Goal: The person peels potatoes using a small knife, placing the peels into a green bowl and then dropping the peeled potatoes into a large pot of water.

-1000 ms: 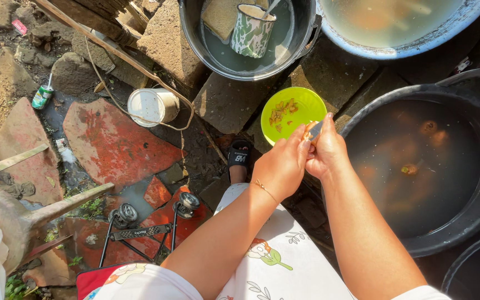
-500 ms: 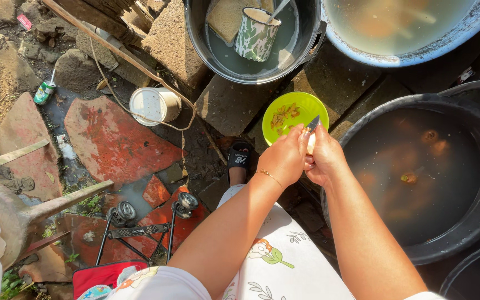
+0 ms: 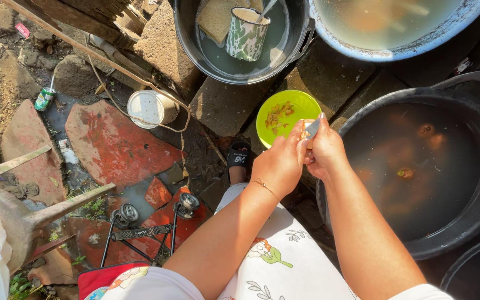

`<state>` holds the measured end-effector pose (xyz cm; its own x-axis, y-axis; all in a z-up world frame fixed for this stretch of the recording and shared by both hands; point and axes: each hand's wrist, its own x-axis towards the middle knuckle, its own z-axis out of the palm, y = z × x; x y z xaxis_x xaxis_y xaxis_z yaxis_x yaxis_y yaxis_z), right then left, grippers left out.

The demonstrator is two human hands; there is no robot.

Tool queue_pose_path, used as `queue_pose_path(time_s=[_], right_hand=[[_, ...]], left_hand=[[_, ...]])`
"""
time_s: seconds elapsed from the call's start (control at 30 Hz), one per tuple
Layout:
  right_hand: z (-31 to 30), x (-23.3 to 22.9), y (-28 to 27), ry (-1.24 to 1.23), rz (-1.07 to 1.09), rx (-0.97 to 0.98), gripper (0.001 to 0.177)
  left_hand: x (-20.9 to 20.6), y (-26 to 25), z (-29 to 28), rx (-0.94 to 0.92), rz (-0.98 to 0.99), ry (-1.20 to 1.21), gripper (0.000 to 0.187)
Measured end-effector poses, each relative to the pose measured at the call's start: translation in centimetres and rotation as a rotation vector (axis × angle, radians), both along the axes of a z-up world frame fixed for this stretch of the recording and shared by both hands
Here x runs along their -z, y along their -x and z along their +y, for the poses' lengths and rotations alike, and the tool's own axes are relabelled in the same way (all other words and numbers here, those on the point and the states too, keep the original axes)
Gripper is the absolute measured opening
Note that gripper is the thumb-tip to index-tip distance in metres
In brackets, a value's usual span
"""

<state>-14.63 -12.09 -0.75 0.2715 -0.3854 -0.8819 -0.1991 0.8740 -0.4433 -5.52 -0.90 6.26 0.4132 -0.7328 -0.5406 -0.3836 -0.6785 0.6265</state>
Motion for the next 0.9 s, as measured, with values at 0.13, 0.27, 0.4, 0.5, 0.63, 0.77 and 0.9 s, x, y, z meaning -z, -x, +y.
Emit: queue_pose_path(time_s=[0.13,0.27,0.4,0.5,0.63,0.77,0.9], right_hand=[[0.5,-0.5,0.7,-0.026,0.002,-0.054,0.050],[0.0,0.4,1.2,-0.020,-0.016,0.040,0.053],[-0.4,0.9,1.1,0.008,-0.025,0.069,0.051],[-0.4,0.8,0.8,-0.012,-0.028,0.067,0.048],[0.1,0.1,0.6,0.014,-0.027,-0.041,0.048],[0.8,-0.6,0.6,-0.014,-0.027,-0.117,0.045],[0.3,0.1,0.6,-0.038,-0.017,-0.012,0.043]], left_hand=[[2.8,-0.7,-0.2,-0.061,0.018,0.141,0.053],[0.6,0.5,1.0,0.003,0.013,0.077,0.056],[-1.7,0.7,1.0,0.077,-0.001,-0.008,0.061],[-2.0,0.5,0.5,0.084,-0.005,-0.038,0.061],[0.3,0.8,-0.2,0.017,0.029,-0.072,0.060],[4.2,-0.2,-0.6,-0.146,0.070,0.112,0.053],[3.5,-0.4,-0.2,-0.118,0.098,0.163,0.054]])
